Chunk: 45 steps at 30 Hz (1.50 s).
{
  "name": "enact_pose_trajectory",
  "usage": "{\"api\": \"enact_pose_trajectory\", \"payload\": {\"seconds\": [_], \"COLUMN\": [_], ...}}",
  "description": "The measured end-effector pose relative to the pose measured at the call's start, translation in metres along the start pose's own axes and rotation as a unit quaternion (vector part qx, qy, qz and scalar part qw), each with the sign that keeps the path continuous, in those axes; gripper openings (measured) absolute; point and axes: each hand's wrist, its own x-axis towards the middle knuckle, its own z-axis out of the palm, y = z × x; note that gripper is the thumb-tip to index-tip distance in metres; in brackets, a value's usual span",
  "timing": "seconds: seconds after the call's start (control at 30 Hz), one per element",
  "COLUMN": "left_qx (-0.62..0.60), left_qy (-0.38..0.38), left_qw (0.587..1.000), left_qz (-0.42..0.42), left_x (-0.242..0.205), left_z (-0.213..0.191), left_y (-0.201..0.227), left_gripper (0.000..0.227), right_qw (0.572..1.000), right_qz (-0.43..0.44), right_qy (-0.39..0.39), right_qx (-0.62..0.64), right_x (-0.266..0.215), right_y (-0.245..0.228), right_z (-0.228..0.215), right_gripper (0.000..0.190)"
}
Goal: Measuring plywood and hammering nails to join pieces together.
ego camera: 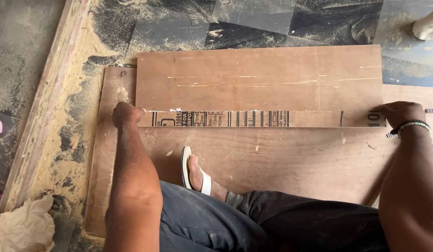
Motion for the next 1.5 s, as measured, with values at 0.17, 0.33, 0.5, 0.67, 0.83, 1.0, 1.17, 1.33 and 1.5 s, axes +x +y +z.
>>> {"api": "enact_pose_trajectory", "payload": {"seconds": [0.17, 0.33, 0.5, 0.67, 0.83, 1.0, 1.17, 1.33, 1.5], "left_qx": [-0.007, 0.001, 0.005, -0.023, -0.075, -0.063, -0.071, -0.047, -0.027], "left_qy": [0.009, 0.008, 0.022, 0.031, 0.006, 0.016, 0.004, 0.0, 0.069], "left_qw": [1.0, 1.0, 1.0, 0.999, 0.997, 0.997, 0.997, 0.999, 0.996], "left_qz": [0.024, 0.019, 0.004, -0.026, -0.034, -0.028, -0.033, 0.001, 0.057], "left_x": [-0.004, -0.017, -0.012, -0.015, -0.015, -0.015, -0.013, 0.021, 0.063], "left_z": [-0.003, -0.013, -0.011, -0.01, -0.012, -0.012, -0.014, 0.012, 0.034], "left_y": [-0.002, -0.002, -0.001, -0.001, -0.001, -0.001, -0.003, -0.027, -0.032], "left_gripper": [0.047, 0.043, 0.054, 0.053, 0.04, 0.041, 0.04, 0.048, 0.083], "right_qw": [0.999, 0.994, 0.99, 0.989, 0.992, 0.984, 0.984, 0.99, 0.968], "right_qz": [-0.007, -0.001, -0.013, -0.045, -0.025, 0.025, 0.016, 0.004, -0.005], "right_qy": [-0.011, -0.042, -0.028, -0.008, -0.013, -0.033, -0.028, -0.013, -0.168], "right_qx": [0.043, 0.105, 0.136, 0.141, 0.121, 0.171, 0.173, 0.14, 0.184], "right_x": [0.003, -0.009, 0.013, 0.003, -0.011, -0.02, -0.016, 0.018, 0.019], "right_y": [0.019, 0.024, 0.055, 0.054, 0.034, 0.021, 0.026, 0.048, 0.049], "right_z": [0.01, 0.01, 0.03, 0.03, 0.021, 0.015, 0.019, 0.026, -0.032], "right_gripper": [0.029, 0.032, 0.034, 0.038, 0.039, 0.04, 0.039, 0.039, 0.061]}}
